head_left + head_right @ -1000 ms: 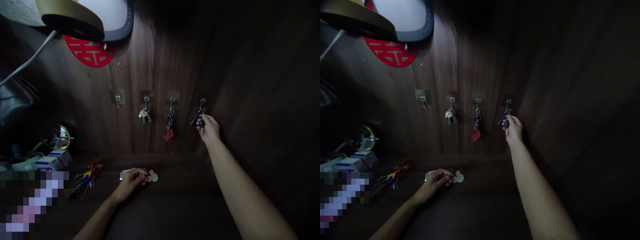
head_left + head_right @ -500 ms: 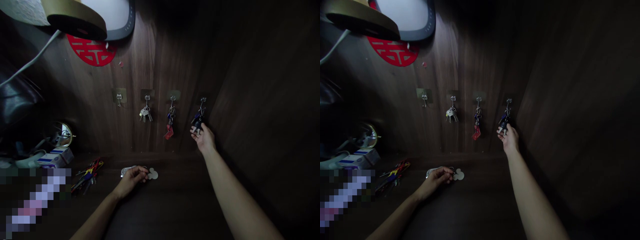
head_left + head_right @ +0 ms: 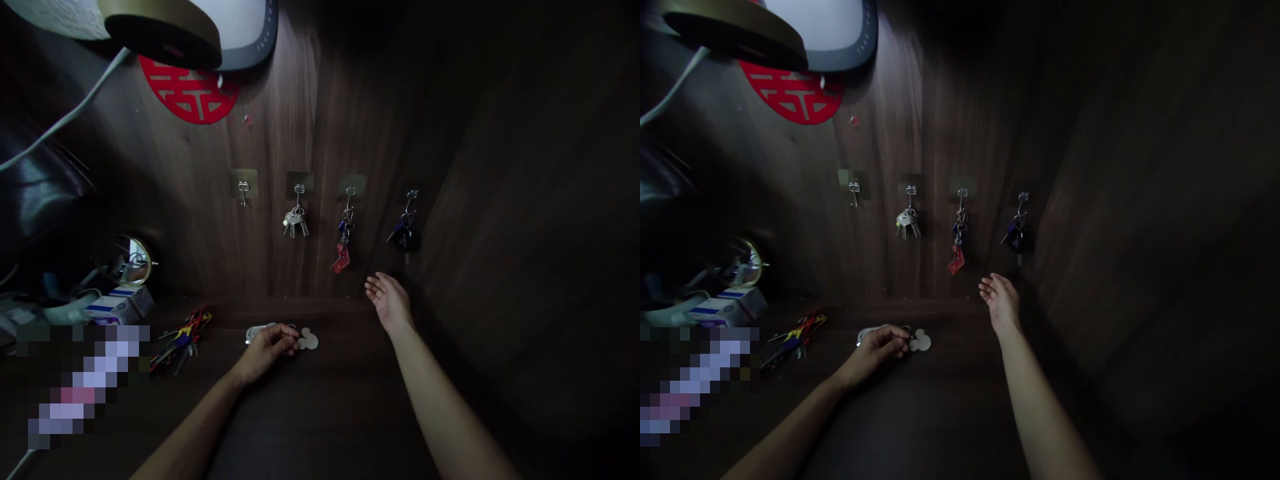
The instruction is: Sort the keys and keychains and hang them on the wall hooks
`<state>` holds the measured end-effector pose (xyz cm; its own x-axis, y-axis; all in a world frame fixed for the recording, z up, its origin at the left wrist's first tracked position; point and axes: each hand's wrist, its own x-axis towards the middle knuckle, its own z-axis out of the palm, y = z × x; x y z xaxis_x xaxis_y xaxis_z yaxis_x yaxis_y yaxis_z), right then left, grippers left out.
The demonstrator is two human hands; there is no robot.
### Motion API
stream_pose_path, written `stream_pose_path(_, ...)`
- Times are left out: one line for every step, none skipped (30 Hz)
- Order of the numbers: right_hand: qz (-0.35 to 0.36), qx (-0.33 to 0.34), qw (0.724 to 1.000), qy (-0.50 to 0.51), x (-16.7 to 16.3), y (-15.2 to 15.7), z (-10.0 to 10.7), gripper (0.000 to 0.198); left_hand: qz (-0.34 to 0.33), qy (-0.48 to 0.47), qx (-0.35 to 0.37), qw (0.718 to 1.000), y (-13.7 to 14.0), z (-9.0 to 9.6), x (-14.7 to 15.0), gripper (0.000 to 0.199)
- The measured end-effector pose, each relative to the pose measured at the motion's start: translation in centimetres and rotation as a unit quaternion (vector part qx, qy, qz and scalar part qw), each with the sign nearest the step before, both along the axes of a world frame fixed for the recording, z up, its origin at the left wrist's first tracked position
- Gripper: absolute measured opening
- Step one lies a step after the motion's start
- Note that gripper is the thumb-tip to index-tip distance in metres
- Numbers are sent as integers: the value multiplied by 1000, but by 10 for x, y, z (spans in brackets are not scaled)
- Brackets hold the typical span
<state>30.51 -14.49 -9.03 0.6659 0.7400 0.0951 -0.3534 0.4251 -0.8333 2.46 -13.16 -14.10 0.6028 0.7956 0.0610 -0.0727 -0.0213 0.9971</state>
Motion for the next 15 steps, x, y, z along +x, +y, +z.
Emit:
stream_pose_path(6,-5,1000,-4,-4,-1,-5,23,-1,-2,2,1000,0,0,0,31)
stream_pose_path(13,-11,1000,-9,-9,-1,-10,23,-2,-3,2,1000,0,-1,0,31)
stream_pose_path(21,-17,1000,-13,-14,-2,-14,24,-3,-5,2,1000,0,-1,0,30)
stream_pose_path(29,-22,999,-15,-20,-3,-18,24,-3,-8,0,1000,0,-1,0,30)
stream_pose_path(38,-26,999,-16,-25,-3,-22,24,-2,-9,-2,1000,0,-1,0,30)
stream_pose_path(46,-30,998,-15,-31,-4,-25,23,-2,-11,-3,1000,0,-1,-1,30)
stream_pose_path(53,-33,998,-12,-37,-5,-28,23,0,-12,-5,1000,0,-1,-1,30)
stream_pose_path(60,-36,998,-11,-43,-5,-30,24,3,-14,-5,1000,-1,-1,-1,31)
stream_pose_path(67,-40,997,-11,-49,-6,-32,24,7,-16,-6,1000,-1,0,-1,31)
stream_pose_path(73,-45,996,-14,-54,-6,-34,25,12,-17,-5,1000,-1,0,-1,32)
stream_pose_path(80,-51,995,-21,-59,-7,-35,25,18,-17,-4,1000,-2,1,-1,32)
stream_pose_path(88,-57,994,-33,-64,-8,-37,25,26,-19,-1,999,-2,2,-1,32)
stream_pose_path(96,-63,992,-49,-69,-8,-39,25,37,-23,3,999,-2,3,-2,32)
stream_pose_path(104,-70,990,-70,-73,-8,-40,24,50,-28,9,998,-2,4,-2,31)
stream_pose_path(110,-76,987,-94,-77,-8,-42,23,67,-35,15,997,-2,6,-3,31)
